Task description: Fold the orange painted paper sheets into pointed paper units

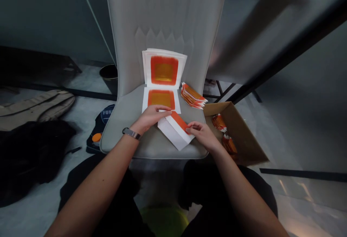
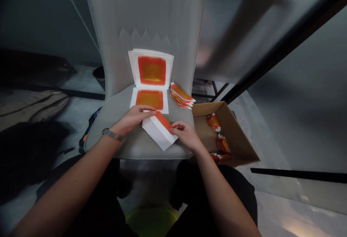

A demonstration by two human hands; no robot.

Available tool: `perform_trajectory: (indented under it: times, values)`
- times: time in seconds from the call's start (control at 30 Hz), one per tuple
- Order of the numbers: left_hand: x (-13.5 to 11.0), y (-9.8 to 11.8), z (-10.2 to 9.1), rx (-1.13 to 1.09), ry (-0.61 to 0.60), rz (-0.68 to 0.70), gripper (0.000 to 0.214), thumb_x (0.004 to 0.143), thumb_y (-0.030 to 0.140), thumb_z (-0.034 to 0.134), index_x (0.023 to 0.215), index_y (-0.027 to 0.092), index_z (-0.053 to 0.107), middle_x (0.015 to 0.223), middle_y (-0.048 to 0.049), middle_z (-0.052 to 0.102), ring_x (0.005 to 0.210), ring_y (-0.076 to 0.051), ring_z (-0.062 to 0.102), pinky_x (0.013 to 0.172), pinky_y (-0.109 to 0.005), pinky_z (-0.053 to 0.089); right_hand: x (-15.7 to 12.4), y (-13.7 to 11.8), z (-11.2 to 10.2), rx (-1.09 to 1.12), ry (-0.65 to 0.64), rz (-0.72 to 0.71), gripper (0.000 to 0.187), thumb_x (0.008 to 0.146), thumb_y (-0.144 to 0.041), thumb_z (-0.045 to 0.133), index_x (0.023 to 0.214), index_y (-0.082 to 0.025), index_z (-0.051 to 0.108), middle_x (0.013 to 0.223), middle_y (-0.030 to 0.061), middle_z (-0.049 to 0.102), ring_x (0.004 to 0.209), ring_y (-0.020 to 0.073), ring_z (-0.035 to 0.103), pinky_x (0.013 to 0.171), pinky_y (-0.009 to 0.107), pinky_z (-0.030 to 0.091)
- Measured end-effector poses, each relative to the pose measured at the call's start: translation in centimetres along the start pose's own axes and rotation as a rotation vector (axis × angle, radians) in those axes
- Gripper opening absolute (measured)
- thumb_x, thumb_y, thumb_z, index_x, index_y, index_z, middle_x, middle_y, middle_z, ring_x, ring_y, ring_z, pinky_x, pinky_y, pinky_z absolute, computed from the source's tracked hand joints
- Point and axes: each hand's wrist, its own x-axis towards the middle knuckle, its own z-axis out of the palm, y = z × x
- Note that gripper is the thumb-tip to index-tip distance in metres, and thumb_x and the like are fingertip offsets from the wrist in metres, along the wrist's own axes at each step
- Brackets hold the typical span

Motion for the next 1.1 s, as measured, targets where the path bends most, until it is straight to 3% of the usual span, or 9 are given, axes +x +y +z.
perform_trajectory:
  times: [0.1, 0.17, 0.4, 0.47, 0.53, 0.6, 0.73, 0.9, 1.1]
  values:
    - [-0.7, 0.3, -0.2, 0.115, -0.21, 0.001, 0.025, 0.078, 0.036, 0.081, 0.099, 0.023, 0.081, 0.107, -0.0079, 0.079, 0.099, -0.022, 0.071, 0.083, -0.031, 0.054, -0.7, 0.2, -1.0, -0.05, 0.106, -0.035, 0.027, 0.067, -0.041, 0.079, 0.08, -0.02, 0.067, 0.069, -0.0027, 0.065, 0.063, 0.0135, 0.053, 0.059, 0.026, 0.038]
    - [-1.0, 0.1, -0.2, 0.158, -0.248, 0.007, 0.022, 0.08, 0.037, 0.078, 0.096, 0.023, 0.082, 0.104, -0.0078, 0.079, 0.094, -0.022, 0.071, 0.081, -0.031, 0.054, -0.9, 0.4, -1.6, -0.047, 0.141, -0.028, 0.032, 0.066, -0.043, 0.081, 0.083, -0.02, 0.068, 0.073, -0.0015, 0.067, 0.063, 0.0141, 0.055, 0.058, 0.026, 0.038]
    - [-1.8, -2.0, -1.3, 0.242, 0.033, 0.092, 0.023, 0.085, 0.042, 0.072, 0.089, 0.021, 0.078, 0.092, -0.0073, 0.077, 0.085, -0.021, 0.069, 0.081, -0.034, 0.055, -0.6, 0.3, -1.7, 0.056, 0.083, 0.067, 0.045, 0.056, -0.047, 0.091, 0.079, -0.017, 0.068, 0.061, 0.0022, 0.068, 0.048, 0.0126, 0.054, 0.047, 0.027, 0.04]
    - [-2.8, -2.1, -1.8, 0.388, 0.149, 0.158, 0.024, 0.088, 0.042, 0.07, 0.097, 0.02, 0.076, 0.097, -0.0081, 0.076, 0.089, -0.023, 0.069, 0.085, -0.036, 0.056, -0.4, 0.3, -1.1, 0.023, 0.089, 0.069, 0.043, 0.057, -0.047, 0.09, 0.078, -0.017, 0.068, 0.061, 0.0025, 0.068, 0.049, 0.0124, 0.054, 0.043, 0.025, 0.037]
    - [-4.2, -2.2, -2.0, 0.623, 0.216, 0.309, 0.029, 0.093, 0.04, 0.063, 0.112, 0.02, 0.072, 0.113, -0.0098, 0.072, 0.105, -0.025, 0.067, 0.097, -0.041, 0.053, -0.3, 0.4, -0.3, -0.03, 0.096, 0.077, 0.039, 0.062, -0.047, 0.087, 0.08, -0.018, 0.069, 0.063, 0.0024, 0.068, 0.049, 0.0126, 0.054, 0.041, 0.024, 0.034]
    - [-5.8, -2.7, -1.8, 0.842, 0.157, 0.447, 0.035, 0.1, 0.037, 0.053, 0.128, 0.02, 0.066, 0.134, -0.0118, 0.064, 0.126, -0.027, 0.059, 0.111, -0.045, 0.045, 0.0, 0.6, 0.3, -0.089, 0.116, 0.072, 0.035, 0.066, -0.048, 0.083, 0.08, -0.019, 0.07, 0.064, 0.0019, 0.068, 0.048, 0.0129, 0.054, 0.041, 0.025, 0.035]
    - [-8.4, -4.8, -0.8, 1.092, -0.048, 0.506, 0.05, 0.105, 0.043, 0.043, 0.146, 0.016, 0.053, 0.155, -0.0158, 0.049, 0.144, -0.031, 0.045, 0.12, -0.049, 0.036, 0.6, 1.3, 1.0, -0.215, 0.186, 0.019, 0.031, 0.073, -0.051, 0.076, 0.077, -0.02, 0.068, 0.063, 0.0012, 0.067, 0.044, 0.0132, 0.053, 0.042, 0.027, 0.038]
    - [-9.8, -6.4, 0.5, 1.226, -0.047, 0.533, 0.068, 0.103, 0.052, 0.046, 0.157, 0.012, 0.037, 0.166, -0.0217, 0.028, 0.156, -0.038, 0.021, 0.125, -0.057, 0.021, 1.4, 2.1, 0.9, -0.339, 0.198, -0.031, 0.026, 0.075, -0.045, 0.073, 0.081, -0.02, 0.07, 0.071, 0.0024, 0.07, 0.044, 0.0125, 0.054, 0.043, 0.027, 0.038]
    - [-10.3, -6.1, 1.6, 1.228, -0.081, 0.564, 0.068, 0.101, 0.055, 0.05, 0.155, 0.014, 0.042, 0.166, -0.0218, 0.028, 0.156, -0.038, 0.019, 0.126, -0.057, 0.021, 1.4, 2.6, 0.7, -0.449, 0.207, -0.128, 0.023, 0.077, -0.039, 0.072, 0.088, -0.019, 0.075, 0.078, 0.0042, 0.073, 0.056, 0.0154, 0.059, 0.056, 0.029, 0.045]
